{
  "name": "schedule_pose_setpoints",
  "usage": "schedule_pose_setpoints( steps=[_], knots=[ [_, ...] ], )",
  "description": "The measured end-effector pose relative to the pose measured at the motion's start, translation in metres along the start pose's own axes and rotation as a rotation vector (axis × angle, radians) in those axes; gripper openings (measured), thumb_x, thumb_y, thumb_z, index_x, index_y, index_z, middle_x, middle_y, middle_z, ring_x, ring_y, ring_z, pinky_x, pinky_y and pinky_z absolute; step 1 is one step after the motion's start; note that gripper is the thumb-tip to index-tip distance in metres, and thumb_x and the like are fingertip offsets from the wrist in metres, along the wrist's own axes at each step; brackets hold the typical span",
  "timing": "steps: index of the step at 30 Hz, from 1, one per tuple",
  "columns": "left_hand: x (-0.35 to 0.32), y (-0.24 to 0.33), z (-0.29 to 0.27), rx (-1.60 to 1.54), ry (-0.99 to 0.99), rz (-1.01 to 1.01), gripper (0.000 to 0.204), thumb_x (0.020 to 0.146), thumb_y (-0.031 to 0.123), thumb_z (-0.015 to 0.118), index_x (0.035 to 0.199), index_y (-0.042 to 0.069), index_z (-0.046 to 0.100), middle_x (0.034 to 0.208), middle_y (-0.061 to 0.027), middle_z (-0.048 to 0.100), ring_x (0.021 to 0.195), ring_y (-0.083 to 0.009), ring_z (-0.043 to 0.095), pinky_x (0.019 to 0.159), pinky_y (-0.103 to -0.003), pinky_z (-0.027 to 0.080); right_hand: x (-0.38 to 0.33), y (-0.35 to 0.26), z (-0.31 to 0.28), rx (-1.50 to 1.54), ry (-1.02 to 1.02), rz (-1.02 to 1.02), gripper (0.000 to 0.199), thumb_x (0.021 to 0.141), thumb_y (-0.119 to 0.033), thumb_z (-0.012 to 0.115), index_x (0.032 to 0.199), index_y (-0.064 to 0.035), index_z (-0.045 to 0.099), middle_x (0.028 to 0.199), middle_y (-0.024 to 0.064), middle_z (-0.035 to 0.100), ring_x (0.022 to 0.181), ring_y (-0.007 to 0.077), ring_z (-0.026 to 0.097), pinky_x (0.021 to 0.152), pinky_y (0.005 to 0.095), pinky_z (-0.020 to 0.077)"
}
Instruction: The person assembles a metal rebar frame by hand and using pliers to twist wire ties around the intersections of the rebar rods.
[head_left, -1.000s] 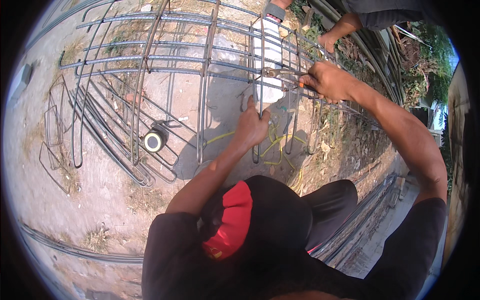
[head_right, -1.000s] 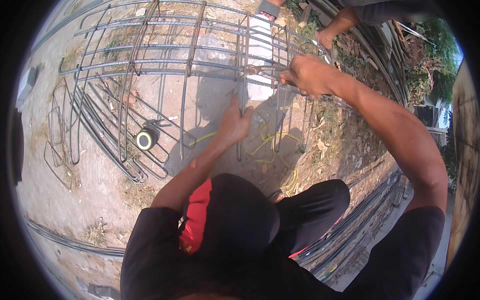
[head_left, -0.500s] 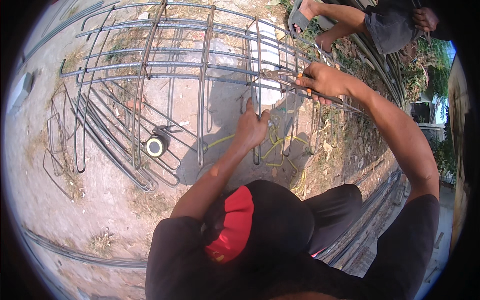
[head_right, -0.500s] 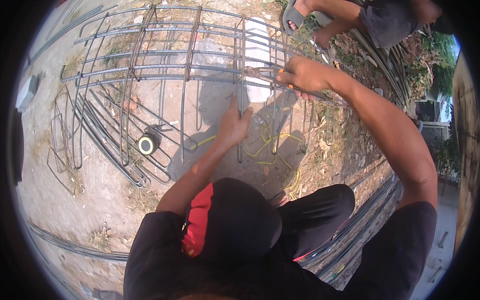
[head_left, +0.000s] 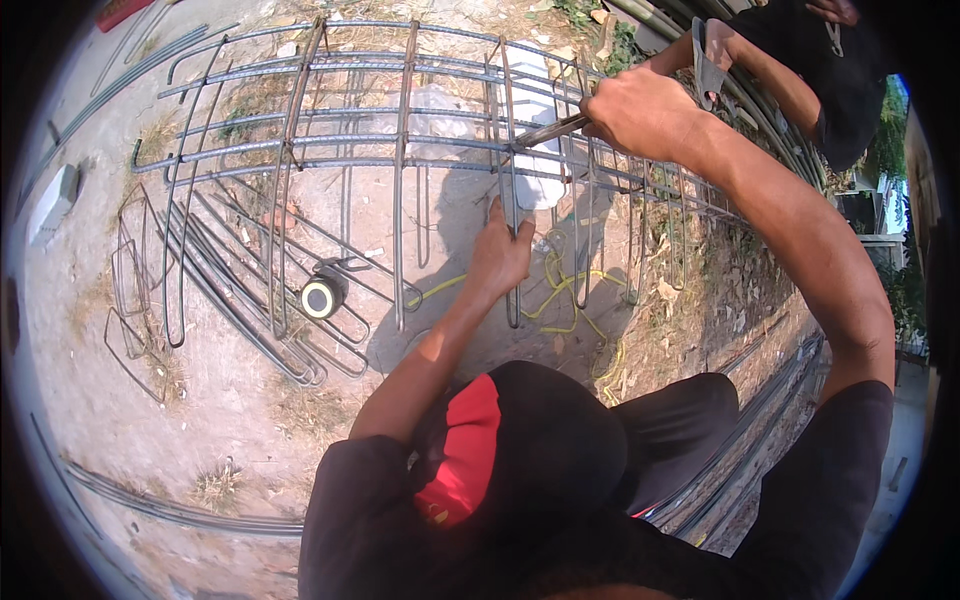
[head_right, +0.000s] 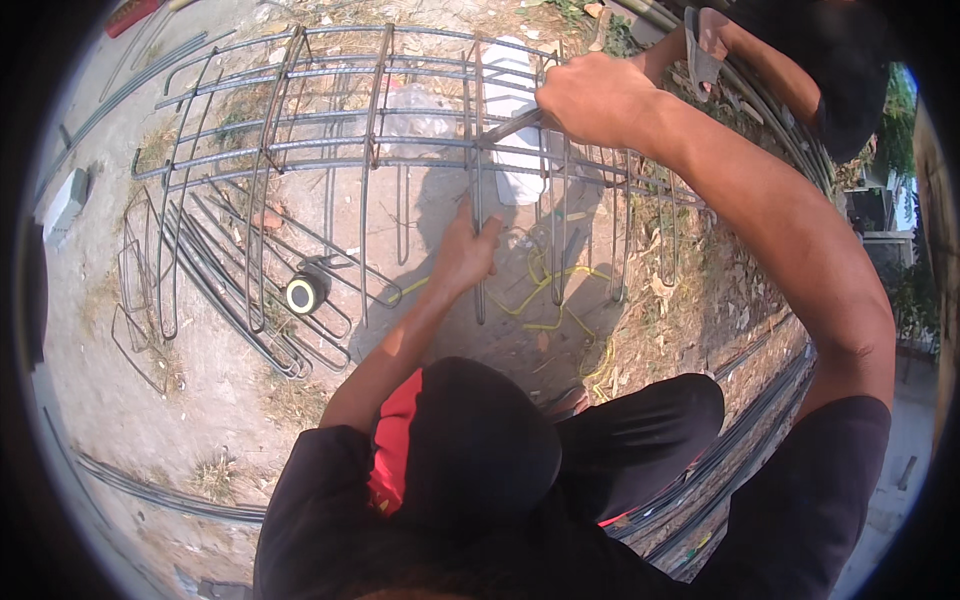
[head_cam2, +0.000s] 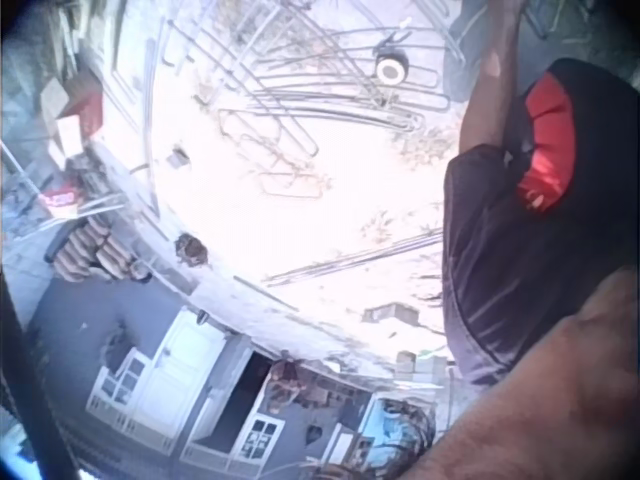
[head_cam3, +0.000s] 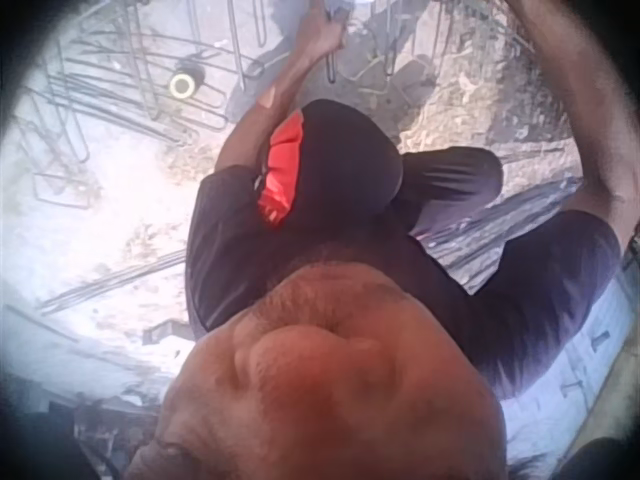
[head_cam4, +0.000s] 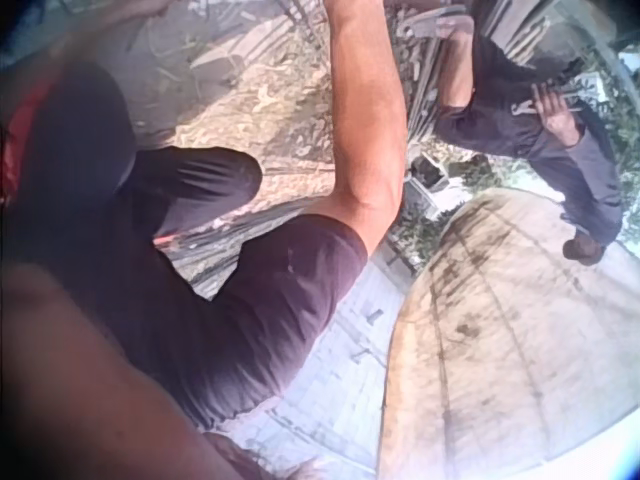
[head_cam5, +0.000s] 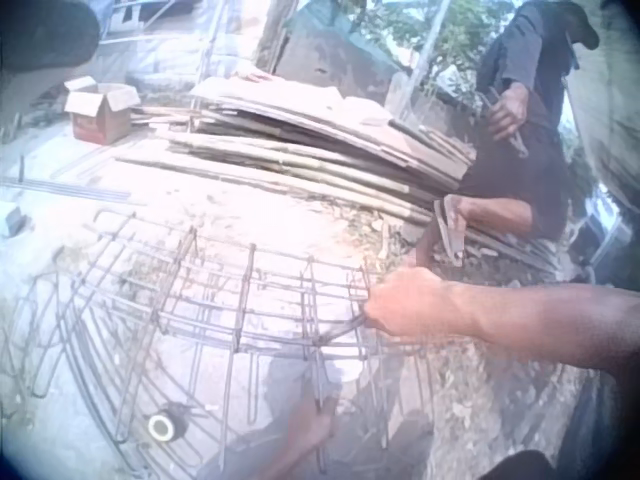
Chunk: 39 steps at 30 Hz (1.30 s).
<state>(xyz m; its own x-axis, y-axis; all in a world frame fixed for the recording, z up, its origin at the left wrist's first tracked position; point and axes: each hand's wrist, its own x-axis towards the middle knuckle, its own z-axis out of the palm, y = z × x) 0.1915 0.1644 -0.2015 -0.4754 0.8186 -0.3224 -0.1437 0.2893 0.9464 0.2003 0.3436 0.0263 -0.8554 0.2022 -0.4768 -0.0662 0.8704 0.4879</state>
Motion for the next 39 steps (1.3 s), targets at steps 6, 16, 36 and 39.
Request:
schedule_pose_setpoints(
  steps=[6,16,36,39],
  knots=[
    [-0.004,0.013,-0.005,-0.128,-0.062,-0.003,0.087,0.097,0.04,0.06,0.151,-0.017,0.022,0.091,-0.0283,0.07,0.067,-0.0373,0.071,0.069,-0.045,0.057,-0.01,0.006,0.054,1.299,-0.519,0.43,0.055,0.097,-0.054,0.064,0.101,0.0005,0.069,0.061,0.0086,0.062,0.041,0.0167,0.06,0.035,0.0306,0.0501],
    [-0.01,0.027,-0.027,0.358,0.446,0.46,0.067,0.093,0.03,0.071,0.146,-0.003,0.046,0.125,-0.0234,0.064,0.106,-0.029,0.066,0.086,-0.04,0.053,-0.051,0.006,0.078,1.141,-0.237,0.162,0.039,0.097,-0.03,0.071,0.124,-0.0027,0.07,0.08,0.0012,0.07,0.065,0.0083,0.061,0.058,0.0258,0.0511],
    [0.061,0.02,-0.007,-0.403,0.437,0.095,0.036,0.094,0.031,0.075,0.101,-0.004,0.076,0.085,-0.0037,0.07,0.076,-0.0111,0.057,0.072,-0.028,0.046,-0.283,-0.189,0.314,1.525,-0.367,0.569,0.041,0.093,-0.023,0.072,0.126,0.0014,0.067,0.105,0.0222,0.073,0.091,0.03,0.073,0.084,0.0384,0.0549],
    [0.067,0.029,-0.007,-0.339,0.415,0.058,0.034,0.093,0.029,0.076,0.098,-0.004,0.076,0.085,-0.0049,0.071,0.075,-0.0121,0.056,0.071,-0.029,0.046,-0.25,-0.126,0.25,1.163,-0.154,0.343,0.032,0.09,-0.017,0.071,0.119,-0.0026,0.071,0.112,0.0171,0.072,0.099,0.0355,0.071,0.088,0.044,0.0548]
  ],
)
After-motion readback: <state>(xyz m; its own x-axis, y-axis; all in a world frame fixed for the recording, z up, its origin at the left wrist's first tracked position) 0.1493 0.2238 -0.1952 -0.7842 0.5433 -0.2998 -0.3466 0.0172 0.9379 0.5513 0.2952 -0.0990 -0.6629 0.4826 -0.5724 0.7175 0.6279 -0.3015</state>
